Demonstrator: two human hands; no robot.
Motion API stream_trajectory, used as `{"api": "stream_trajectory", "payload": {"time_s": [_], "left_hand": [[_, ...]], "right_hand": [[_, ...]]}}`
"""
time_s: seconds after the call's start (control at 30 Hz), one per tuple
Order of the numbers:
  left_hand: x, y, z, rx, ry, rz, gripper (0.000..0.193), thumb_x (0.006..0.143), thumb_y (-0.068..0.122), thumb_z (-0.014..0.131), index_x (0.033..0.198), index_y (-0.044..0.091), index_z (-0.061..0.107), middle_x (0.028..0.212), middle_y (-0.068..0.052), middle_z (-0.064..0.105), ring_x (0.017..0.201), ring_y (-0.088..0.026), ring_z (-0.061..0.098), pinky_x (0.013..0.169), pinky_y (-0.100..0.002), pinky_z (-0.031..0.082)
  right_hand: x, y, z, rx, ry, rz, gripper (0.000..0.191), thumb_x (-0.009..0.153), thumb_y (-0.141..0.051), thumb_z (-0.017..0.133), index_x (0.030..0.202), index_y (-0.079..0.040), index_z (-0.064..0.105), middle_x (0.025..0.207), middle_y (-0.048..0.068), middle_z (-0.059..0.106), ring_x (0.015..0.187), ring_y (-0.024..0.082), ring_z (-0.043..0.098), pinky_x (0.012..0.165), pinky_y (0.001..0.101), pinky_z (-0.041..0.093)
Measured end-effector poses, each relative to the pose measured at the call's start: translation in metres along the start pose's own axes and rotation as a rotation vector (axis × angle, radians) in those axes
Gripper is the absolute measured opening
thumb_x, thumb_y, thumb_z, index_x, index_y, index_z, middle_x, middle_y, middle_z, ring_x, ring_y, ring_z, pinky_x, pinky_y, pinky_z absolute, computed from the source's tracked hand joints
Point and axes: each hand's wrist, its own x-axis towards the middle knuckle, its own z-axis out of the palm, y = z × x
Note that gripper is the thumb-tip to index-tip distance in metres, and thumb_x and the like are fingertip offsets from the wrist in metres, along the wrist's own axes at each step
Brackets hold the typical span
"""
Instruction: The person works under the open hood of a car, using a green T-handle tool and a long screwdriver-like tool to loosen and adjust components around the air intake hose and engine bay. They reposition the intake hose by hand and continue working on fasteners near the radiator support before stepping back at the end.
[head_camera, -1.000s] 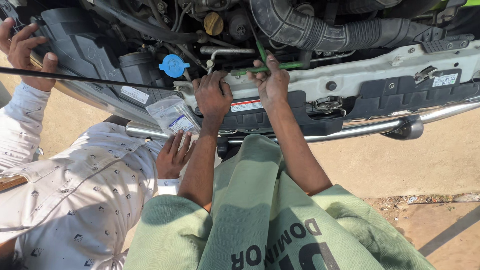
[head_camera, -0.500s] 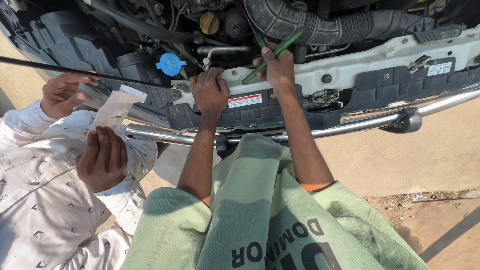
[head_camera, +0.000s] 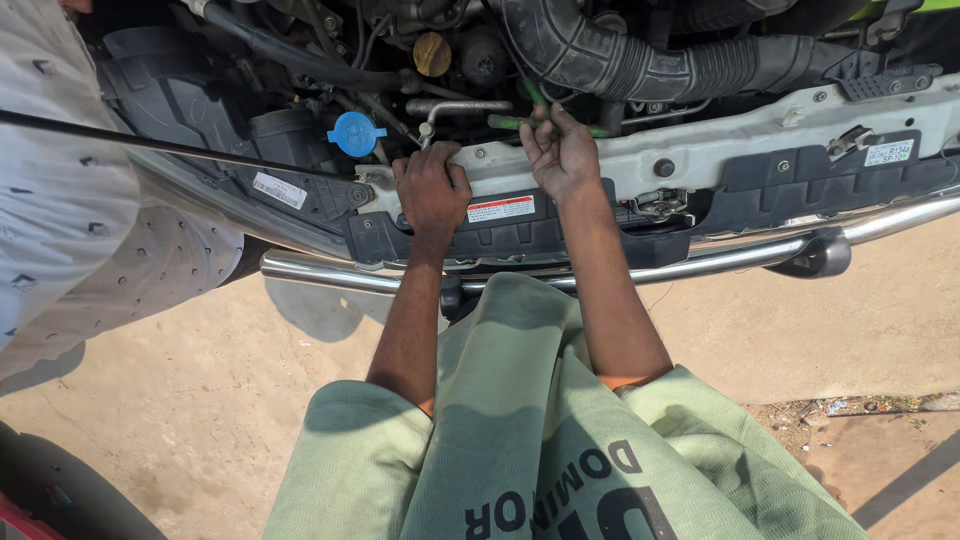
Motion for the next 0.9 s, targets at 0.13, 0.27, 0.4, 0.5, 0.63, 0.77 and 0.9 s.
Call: {"api": "stream_trajectory", "payload": {"time_s": [0.13,0.27,0.4,0.5,0.63,0.77,0.9], "left_hand": [[-0.001,-0.003,0.003,0.003,-0.011,-0.003,0.019,0.086,0.008,0.062,0.101,0.011,0.073,0.094,-0.004,0.075,0.089,-0.021,0.067,0.088,-0.041,0.043],[-0.002,-0.007,0.006,0.004,-0.025,-0.013,0.018,0.087,0.008,0.062,0.102,0.010,0.073,0.092,-0.004,0.075,0.086,-0.020,0.067,0.089,-0.040,0.044],[-0.003,-0.010,0.008,0.003,-0.004,0.003,0.019,0.086,0.008,0.062,0.101,0.010,0.074,0.090,-0.005,0.075,0.085,-0.021,0.067,0.087,-0.040,0.043],[-0.003,-0.010,0.007,-0.016,-0.002,0.015,0.018,0.087,0.007,0.063,0.101,0.009,0.073,0.092,-0.005,0.075,0.085,-0.021,0.067,0.088,-0.040,0.044],[-0.003,-0.007,0.004,-0.013,-0.008,-0.002,0.017,0.086,0.006,0.062,0.099,0.009,0.073,0.090,-0.005,0.075,0.084,-0.021,0.067,0.089,-0.040,0.044],[-0.002,-0.004,0.003,-0.031,0.022,0.020,0.018,0.086,0.006,0.062,0.100,0.009,0.073,0.092,-0.005,0.075,0.084,-0.021,0.067,0.088,-0.041,0.044],[-0.003,-0.004,0.003,-0.021,0.025,0.015,0.017,0.086,0.006,0.062,0.099,0.009,0.073,0.090,-0.006,0.075,0.084,-0.022,0.067,0.088,-0.041,0.044]], "right_hand": [[-0.004,0.009,0.004,-0.787,0.011,-0.307,0.026,0.102,-0.015,0.056,0.120,0.002,0.063,0.077,0.008,0.072,0.049,0.011,0.061,0.049,0.0288,0.057],[-0.009,0.009,0.002,-0.861,-0.031,-0.353,0.030,0.103,-0.014,0.056,0.125,0.005,0.063,0.074,0.009,0.071,0.046,0.011,0.057,0.044,0.0273,0.052],[-0.010,0.004,-0.018,-0.534,-0.028,-0.220,0.025,0.103,-0.013,0.056,0.119,0.004,0.064,0.077,0.008,0.069,0.050,0.010,0.060,0.052,0.0300,0.063],[-0.008,-0.003,-0.037,-0.321,-0.077,-0.119,0.019,0.105,-0.015,0.056,0.111,0.001,0.063,0.081,0.007,0.070,0.056,0.008,0.063,0.062,0.0311,0.066],[0.001,-0.008,-0.040,-0.069,-0.129,-0.031,0.012,0.105,-0.013,0.056,0.105,-0.003,0.062,0.086,0.006,0.071,0.063,0.008,0.065,0.071,0.0318,0.067],[-0.002,-0.005,-0.028,-0.230,-0.065,-0.064,0.014,0.104,-0.015,0.056,0.107,-0.003,0.062,0.086,0.007,0.073,0.062,0.009,0.067,0.070,0.0320,0.066],[-0.005,0.001,-0.024,-0.359,-0.077,-0.116,0.016,0.103,-0.015,0.054,0.109,-0.003,0.063,0.085,0.008,0.074,0.061,0.009,0.067,0.069,0.0331,0.066]]}}
